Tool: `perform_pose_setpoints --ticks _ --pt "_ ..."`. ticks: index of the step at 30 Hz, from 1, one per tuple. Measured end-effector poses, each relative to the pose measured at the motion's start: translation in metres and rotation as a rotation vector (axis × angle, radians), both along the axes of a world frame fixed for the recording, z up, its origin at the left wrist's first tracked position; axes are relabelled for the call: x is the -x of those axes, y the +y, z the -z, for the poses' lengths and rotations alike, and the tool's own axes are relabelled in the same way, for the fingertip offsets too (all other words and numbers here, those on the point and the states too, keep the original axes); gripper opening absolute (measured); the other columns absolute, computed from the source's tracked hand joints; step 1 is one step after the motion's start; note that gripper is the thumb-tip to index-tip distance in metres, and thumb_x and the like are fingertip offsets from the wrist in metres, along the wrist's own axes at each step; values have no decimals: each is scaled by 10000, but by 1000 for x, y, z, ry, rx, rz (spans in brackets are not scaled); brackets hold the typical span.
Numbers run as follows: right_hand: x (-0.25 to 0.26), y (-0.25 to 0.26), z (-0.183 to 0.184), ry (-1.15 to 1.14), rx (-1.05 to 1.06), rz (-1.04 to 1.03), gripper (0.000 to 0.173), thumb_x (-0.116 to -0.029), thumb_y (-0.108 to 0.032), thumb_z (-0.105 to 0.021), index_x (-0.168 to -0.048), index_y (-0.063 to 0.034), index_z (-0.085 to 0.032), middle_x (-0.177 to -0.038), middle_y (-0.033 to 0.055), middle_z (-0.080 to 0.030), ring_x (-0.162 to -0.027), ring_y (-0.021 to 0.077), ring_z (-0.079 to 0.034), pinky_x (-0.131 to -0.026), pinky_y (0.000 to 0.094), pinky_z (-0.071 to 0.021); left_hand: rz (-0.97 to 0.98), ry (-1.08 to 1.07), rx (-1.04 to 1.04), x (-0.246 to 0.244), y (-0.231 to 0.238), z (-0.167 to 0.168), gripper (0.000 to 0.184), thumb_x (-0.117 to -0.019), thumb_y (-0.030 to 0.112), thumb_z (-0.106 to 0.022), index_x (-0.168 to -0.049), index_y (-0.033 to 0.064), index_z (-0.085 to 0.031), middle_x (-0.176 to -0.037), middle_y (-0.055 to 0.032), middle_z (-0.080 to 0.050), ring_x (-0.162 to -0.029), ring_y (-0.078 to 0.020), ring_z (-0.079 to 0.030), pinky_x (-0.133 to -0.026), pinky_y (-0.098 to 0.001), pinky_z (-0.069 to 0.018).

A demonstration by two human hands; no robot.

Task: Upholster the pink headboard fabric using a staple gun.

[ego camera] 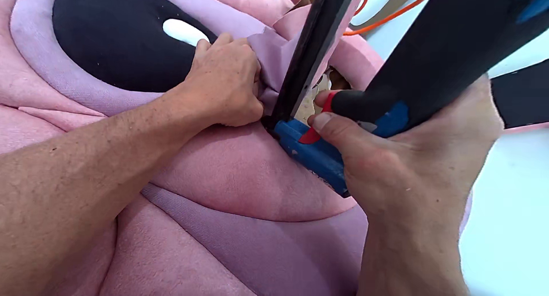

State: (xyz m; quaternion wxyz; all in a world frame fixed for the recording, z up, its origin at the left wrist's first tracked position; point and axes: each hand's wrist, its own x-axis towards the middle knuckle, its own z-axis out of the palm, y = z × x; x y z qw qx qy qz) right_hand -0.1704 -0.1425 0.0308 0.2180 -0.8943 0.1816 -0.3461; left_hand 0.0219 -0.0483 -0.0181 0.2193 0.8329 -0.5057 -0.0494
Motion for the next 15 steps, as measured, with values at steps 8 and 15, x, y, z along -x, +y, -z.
perform_pose_setpoints --ticks 8,15 --pt "-12 0 -3 70 51 -16 608 -744 -186 -825 -1255 -75 -514 -1084 -52 -649 -990 -15 -652 -846 164 -568 -21 19 -15 3 0 -4 288 -758 459 -711 -771 176 -662 -1087 -83 -610 -1118 -308 -540 -877 -554 -370" --pt "-8 -3 0 50 -19 -38 605 -794 -189 -821 -1283 -77 -481 -1084 -64 -642 -983 9 -670 -842 186 -592 7 85 -57 -2 0 -10 244 -804 436 -734 -813 197 -691 -1147 -80 -594 -1153 -304 -525 -904 -572 -369"
